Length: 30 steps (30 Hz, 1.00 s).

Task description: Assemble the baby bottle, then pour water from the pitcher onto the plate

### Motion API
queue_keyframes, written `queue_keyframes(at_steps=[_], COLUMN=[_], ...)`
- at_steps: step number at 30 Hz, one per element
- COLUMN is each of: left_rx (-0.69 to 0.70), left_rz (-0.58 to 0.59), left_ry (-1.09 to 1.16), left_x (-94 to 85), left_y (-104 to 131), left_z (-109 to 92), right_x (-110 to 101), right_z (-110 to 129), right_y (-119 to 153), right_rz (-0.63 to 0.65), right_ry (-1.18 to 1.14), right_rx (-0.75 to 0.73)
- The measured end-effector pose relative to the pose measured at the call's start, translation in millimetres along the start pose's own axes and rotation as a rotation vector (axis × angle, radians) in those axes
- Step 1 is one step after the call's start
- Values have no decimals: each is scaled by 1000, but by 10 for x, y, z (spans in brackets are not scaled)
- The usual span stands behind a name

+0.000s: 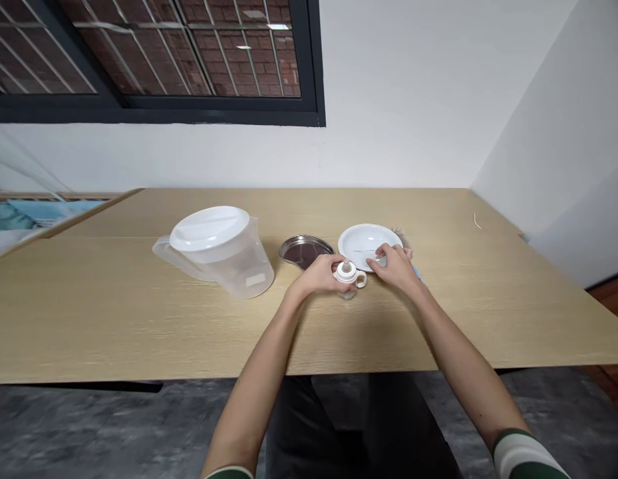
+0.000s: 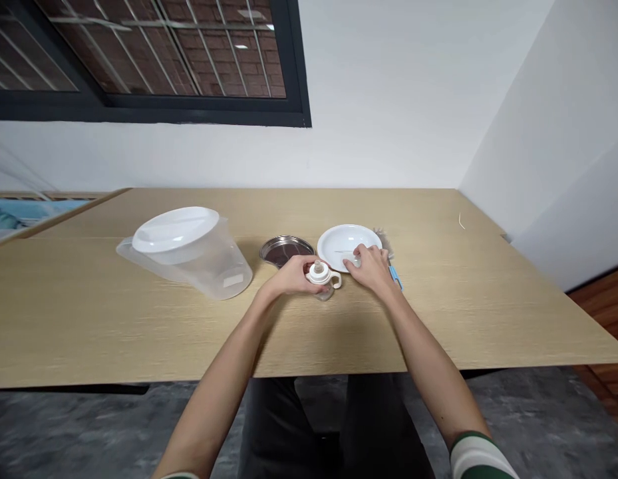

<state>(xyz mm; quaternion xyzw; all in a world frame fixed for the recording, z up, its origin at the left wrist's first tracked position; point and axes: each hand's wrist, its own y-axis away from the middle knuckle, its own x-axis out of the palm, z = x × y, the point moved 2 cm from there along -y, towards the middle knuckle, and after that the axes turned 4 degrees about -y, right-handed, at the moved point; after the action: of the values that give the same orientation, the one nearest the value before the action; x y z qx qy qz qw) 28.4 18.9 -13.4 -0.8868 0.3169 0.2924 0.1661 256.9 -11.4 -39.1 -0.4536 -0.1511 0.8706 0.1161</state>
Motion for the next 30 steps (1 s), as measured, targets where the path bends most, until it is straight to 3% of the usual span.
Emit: queue_keyframes(at_steps=[9, 12, 15, 20, 25, 30], left_rx=[-22, -32, -35, -25, -16, -51], left_rz=[16, 19, 10, -20, 6, 22], left_ry=[52, 55, 32, 46, 57, 87], left_x=[14, 9, 2, -13, -21, -17], left_y=[-8, -5, -3, -17, -36, -28], left_z=[50, 32, 15, 32, 47, 20], right_x=[25, -33, -98, 21, 198, 159], right_z=[6, 89, 263, 550, 621, 608], right_y=[-21, -6, 47, 171, 193, 175], right_rz=[24, -90, -162, -76, -61, -2], right_ry=[74, -11, -198, -302, -364, -456], right_rx=[97, 24, -147, -315, -244, -218])
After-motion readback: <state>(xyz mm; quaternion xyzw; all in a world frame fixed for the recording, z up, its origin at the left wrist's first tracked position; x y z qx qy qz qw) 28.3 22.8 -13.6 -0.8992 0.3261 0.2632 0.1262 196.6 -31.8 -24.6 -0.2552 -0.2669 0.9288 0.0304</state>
